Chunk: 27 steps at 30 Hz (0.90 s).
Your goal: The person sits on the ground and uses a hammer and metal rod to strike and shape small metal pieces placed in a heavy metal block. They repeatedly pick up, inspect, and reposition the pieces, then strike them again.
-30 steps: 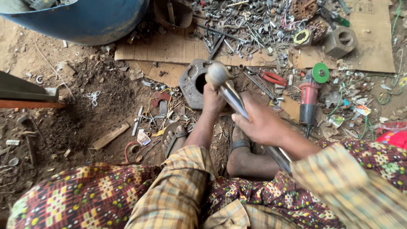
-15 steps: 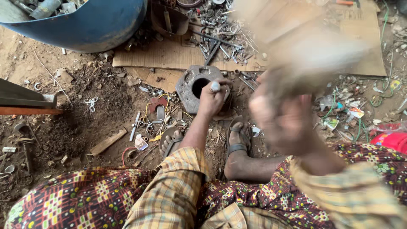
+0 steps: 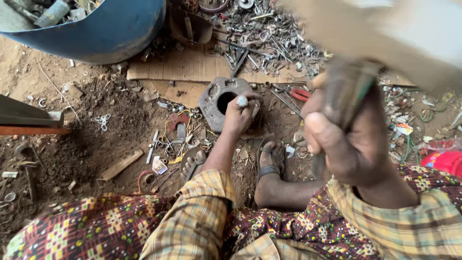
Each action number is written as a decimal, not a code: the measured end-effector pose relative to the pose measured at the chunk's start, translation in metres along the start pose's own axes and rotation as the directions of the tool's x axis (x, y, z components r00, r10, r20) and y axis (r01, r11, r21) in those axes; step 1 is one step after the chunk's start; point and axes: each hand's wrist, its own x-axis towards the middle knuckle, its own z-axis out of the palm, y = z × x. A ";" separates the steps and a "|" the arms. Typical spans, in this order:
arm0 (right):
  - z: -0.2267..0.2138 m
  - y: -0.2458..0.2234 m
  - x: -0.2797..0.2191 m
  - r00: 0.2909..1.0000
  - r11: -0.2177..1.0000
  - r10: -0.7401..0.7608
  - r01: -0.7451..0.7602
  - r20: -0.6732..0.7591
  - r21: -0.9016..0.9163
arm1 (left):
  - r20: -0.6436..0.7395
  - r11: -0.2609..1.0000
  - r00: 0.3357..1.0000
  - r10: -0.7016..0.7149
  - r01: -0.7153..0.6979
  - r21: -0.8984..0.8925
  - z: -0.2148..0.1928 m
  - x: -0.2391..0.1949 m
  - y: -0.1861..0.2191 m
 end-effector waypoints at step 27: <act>0.020 0.071 -0.015 0.937 0.868 0.340 -0.281 0.076 -0.410 | -0.028 0.996 0.999 -0.034 0.036 0.084 0.004 -0.011 0.011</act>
